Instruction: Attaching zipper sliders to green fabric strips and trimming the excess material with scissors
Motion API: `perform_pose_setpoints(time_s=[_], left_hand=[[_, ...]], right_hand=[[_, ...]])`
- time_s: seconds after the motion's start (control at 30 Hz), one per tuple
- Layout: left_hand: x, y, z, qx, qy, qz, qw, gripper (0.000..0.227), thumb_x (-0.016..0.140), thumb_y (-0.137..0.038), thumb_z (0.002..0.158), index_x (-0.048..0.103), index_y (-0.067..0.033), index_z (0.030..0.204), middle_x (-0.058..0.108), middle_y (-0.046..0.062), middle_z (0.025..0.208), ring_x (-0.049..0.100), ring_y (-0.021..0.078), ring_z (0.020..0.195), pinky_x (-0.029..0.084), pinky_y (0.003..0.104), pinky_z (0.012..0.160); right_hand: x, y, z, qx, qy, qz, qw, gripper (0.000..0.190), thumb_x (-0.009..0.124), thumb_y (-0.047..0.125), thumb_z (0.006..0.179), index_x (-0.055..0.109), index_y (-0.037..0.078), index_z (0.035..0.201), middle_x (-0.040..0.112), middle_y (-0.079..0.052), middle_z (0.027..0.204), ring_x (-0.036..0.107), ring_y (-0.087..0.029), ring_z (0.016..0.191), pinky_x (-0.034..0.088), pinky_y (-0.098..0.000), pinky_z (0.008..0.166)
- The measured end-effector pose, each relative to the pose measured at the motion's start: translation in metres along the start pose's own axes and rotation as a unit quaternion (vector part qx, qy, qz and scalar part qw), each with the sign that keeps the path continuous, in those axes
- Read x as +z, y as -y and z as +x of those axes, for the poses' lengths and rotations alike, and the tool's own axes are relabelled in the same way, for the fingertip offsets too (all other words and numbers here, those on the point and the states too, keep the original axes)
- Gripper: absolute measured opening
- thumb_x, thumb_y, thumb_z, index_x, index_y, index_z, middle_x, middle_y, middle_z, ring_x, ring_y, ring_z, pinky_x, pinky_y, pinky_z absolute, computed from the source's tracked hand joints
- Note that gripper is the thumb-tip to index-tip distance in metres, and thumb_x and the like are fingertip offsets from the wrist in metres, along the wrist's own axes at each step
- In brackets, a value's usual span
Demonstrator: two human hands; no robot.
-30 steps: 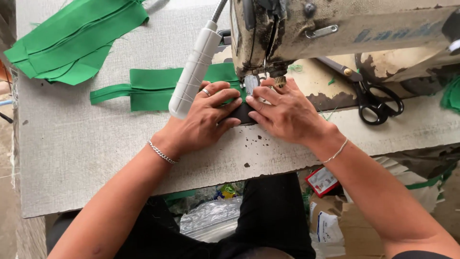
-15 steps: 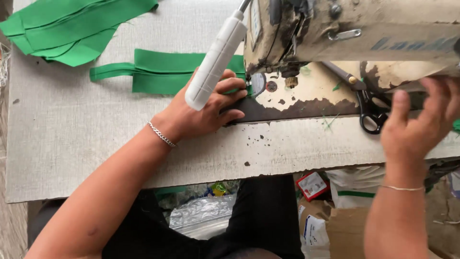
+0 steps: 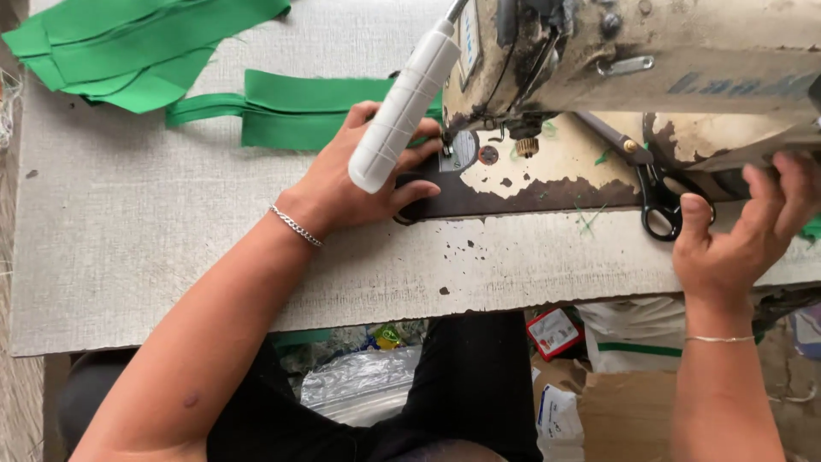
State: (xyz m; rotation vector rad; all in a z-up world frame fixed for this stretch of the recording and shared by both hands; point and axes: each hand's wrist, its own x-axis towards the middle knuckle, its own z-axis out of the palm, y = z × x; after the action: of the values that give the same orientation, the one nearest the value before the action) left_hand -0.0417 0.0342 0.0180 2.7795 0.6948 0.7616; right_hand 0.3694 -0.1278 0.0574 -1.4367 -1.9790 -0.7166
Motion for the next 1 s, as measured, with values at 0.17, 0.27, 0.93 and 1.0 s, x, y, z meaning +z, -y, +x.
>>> perform_pose_setpoints(time_s=[0.17, 0.27, 0.93, 1.0], left_hand=[[-0.001, -0.003, 0.004, -0.069, 0.04, 0.014, 0.997, 0.067, 0.057, -0.061, 0.099, 0.057, -0.0132, 0.146, 0.05, 0.004, 0.157, 0.05, 0.0259, 0.14, 0.017, 0.053, 0.119], [-0.013, -0.001, 0.003, -0.204, 0.074, 0.048, 0.975, 0.083, 0.047, -0.071, 0.095, 0.041, -0.0121, 0.154, 0.047, 0.007, 0.157, 0.029, 0.0296, 0.151, 0.013, 0.055, 0.117], [-0.077, -0.102, -0.168, -0.223, -0.016, 0.167, 0.96, 0.082, 0.059, -0.076, 0.088, 0.062, -0.0114, 0.137, 0.053, 0.009, 0.141, 0.048, 0.0276, 0.136, 0.03, 0.052, 0.108], [-0.078, -0.102, -0.169, -0.216, -0.022, 0.157, 0.963, 0.08, 0.057, -0.075, 0.089, 0.063, -0.0099, 0.136, 0.054, 0.009, 0.14, 0.049, 0.0277, 0.135, 0.03, 0.051, 0.109]], right_hand=[[0.01, -0.023, -0.024, -0.035, 0.05, -0.023, 0.998, 0.026, 0.067, 0.011, 0.118, 0.073, -0.014, 0.119, 0.065, -0.029, 0.12, 0.06, -0.045, 0.109, 0.044, -0.0525, 0.099], [0.011, -0.032, -0.018, -0.068, 0.187, -0.074, 0.977, 0.024, 0.069, 0.006, 0.104, 0.074, -0.001, 0.126, 0.077, -0.014, 0.122, 0.068, -0.032, 0.11, 0.051, -0.0423, 0.094], [-0.072, 0.2, -0.058, 0.456, 0.363, 0.647, 0.493, 0.089, 0.087, 0.036, 0.074, 0.05, 0.004, 0.148, 0.07, -0.017, 0.081, 0.068, -0.021, 0.043, 0.055, -0.0317, 0.034], [-0.064, 0.235, -0.043, 0.451, 0.353, 0.675, 0.465, 0.086, 0.085, 0.035, 0.078, 0.048, 0.001, 0.148, 0.067, -0.017, 0.083, 0.066, -0.022, 0.045, 0.054, -0.0323, 0.036]])
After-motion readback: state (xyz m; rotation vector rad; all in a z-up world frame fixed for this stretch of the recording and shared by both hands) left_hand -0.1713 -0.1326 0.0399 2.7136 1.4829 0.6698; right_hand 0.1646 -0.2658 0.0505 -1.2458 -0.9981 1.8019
